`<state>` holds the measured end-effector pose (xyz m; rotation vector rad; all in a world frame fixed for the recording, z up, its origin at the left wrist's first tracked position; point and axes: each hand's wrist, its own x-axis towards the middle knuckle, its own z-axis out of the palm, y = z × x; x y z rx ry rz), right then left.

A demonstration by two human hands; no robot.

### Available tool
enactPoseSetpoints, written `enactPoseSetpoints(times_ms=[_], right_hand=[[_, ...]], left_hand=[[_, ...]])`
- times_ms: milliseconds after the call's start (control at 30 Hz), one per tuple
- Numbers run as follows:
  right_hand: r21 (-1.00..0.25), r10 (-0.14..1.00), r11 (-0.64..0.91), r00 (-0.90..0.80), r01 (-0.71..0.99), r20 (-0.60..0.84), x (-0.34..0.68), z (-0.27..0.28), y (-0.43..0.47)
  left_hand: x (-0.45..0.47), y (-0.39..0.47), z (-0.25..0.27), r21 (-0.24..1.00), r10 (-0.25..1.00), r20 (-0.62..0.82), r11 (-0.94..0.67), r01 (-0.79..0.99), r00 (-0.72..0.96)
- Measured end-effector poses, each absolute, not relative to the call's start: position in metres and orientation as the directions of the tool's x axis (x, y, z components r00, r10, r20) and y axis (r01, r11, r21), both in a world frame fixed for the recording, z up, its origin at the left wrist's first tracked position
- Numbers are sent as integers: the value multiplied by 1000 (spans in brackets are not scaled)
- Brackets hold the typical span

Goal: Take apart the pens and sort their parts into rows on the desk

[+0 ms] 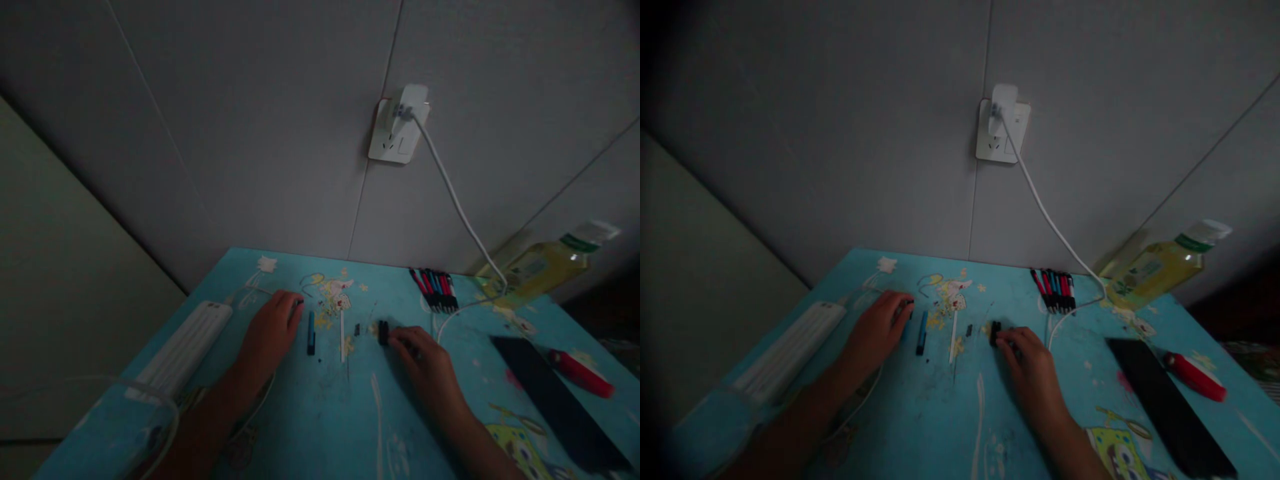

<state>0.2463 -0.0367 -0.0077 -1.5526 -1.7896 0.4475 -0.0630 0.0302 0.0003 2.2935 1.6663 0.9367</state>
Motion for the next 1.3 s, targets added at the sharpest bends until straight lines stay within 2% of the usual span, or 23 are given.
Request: enactPoseSetpoints(times_ms=[167,300,400,533,633,767,833,1067,1300], right_hand=[[-642,949,283,-111,713,296,238,-10,-43],[-653,948,294,-128,698,291,234,-13,-44],[-658,947,306,-147,689,286,230,-11,-46],[-660,946,312,-157,684,284,225,-7,-48],[-670,948,310,-164,675,274,224,-7,-49],[-670,949,311,-179,674,261,223,-8,-49],[-675,949,310,-174,669,262,223,-8,-50],[-669,946,320,-187,671,265,221,-6,-50],[-652,949,313,-204,691,239,221,-1,-49]], left_hand=[[-60,29,-2,491,942,300,-290,822,153],[-55,25,1,456,975,183,-200,867,129],[-56,23,7,427,974,195,-187,885,112],[-58,22,14,379,943,277,-282,882,182],[-57,18,16,270,920,274,-352,896,279],[-51,8,18,56,887,140,-452,890,441],[-49,3,19,0,868,80,-491,871,489],[-49,0,19,-2,832,-12,-555,832,555],[-39,-6,12,52,859,-3,-511,858,512]])
